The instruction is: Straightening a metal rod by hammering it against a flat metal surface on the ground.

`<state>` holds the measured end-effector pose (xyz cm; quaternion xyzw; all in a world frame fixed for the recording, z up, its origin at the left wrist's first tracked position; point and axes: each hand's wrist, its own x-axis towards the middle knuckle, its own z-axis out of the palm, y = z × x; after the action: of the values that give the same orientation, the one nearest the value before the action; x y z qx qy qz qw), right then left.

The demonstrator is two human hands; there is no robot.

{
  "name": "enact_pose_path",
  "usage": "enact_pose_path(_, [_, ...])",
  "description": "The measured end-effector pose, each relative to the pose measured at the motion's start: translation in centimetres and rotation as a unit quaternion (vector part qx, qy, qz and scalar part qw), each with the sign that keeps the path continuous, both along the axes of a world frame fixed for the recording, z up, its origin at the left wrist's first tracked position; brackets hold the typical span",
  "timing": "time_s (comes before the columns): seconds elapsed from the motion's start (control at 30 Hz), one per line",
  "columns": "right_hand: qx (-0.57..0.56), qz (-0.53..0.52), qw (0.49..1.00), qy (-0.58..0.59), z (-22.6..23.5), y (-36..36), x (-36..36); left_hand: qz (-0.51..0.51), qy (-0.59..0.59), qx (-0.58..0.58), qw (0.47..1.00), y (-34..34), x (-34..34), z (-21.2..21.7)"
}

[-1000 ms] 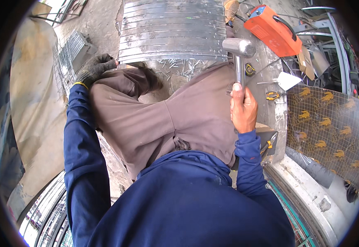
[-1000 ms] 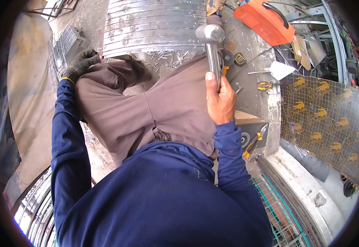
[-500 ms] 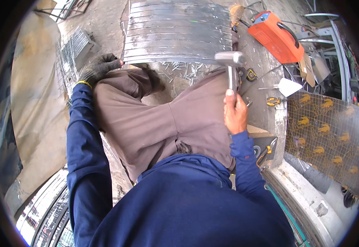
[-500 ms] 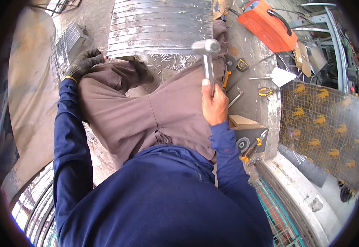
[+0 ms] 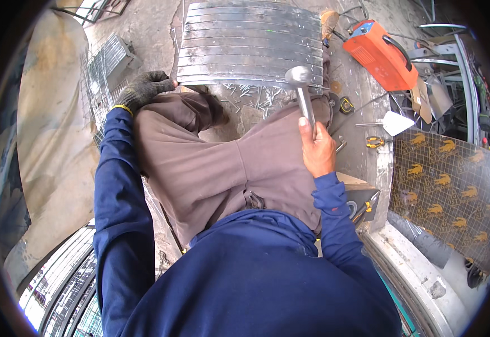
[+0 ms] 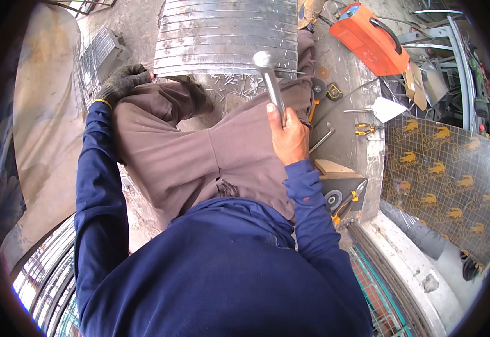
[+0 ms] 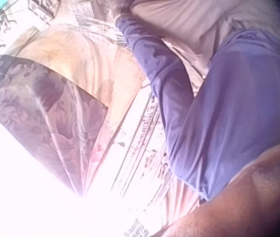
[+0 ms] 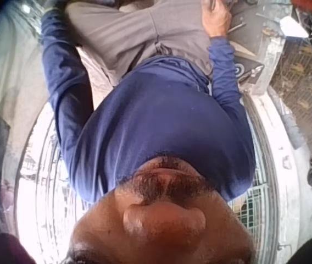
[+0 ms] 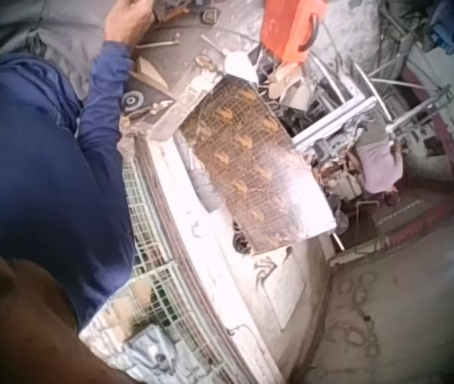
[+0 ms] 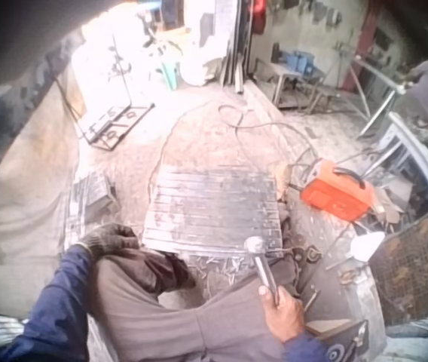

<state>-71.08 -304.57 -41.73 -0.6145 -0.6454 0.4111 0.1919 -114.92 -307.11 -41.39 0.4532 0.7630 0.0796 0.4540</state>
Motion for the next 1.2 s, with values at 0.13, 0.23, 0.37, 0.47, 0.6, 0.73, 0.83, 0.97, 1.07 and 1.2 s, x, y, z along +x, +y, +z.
enact_pose_path(0.13, [0.040,-0.027,0.998,0.037,0.1,-0.5,-0.5,0.044,-0.081,0.043,0.995,-0.8,-0.7,-1.0])
enact_pose_path(0.23, [0.054,-0.031,0.997,0.038,-0.2,-0.5,-0.2,0.031,-0.026,0.007,0.999,-0.1,0.3,0.0])
enact_pose_path(0.37, [0.058,0.003,0.998,-0.006,-0.4,-0.6,-0.3,0.038,-0.042,-0.007,0.998,-0.3,0.5,0.3])
enact_pose_path(0.47, [0.048,-0.008,0.999,0.023,-0.9,-0.5,-0.2,0.023,-0.040,0.001,0.999,0.5,0.5,-0.1])
enact_pose_path(0.6, [0.045,0.040,0.997,-0.058,-1.0,0.3,-0.7,0.024,-0.034,0.008,0.999,-0.1,0.5,0.1])
enact_pose_path(0.73, [0.113,0.031,0.993,0.008,-0.4,-0.4,-2.6,0.003,0.027,0.018,0.999,-2.3,-3.8,-3.4])
enact_pose_path(0.83, [0.031,0.051,0.997,-0.050,-2.7,1.3,0.3,-0.069,0.052,0.056,0.995,0.7,-0.9,-2.8])
enact_pose_path(0.97, [-0.015,-0.022,0.995,0.099,-0.8,0.8,-0.5,0.026,-0.002,0.085,0.996,-1.1,-1.0,-1.3])
enact_pose_path(1.07, [-0.020,-0.049,0.994,0.092,0.0,0.9,-1.6,0.094,0.009,0.286,0.954,-0.9,-1.6,-1.4])
enact_pose_path(1.2, [-0.096,-0.008,0.994,0.046,0.1,2.7,-0.8,0.254,-0.444,0.292,0.808,0.2,1.6,-0.6])
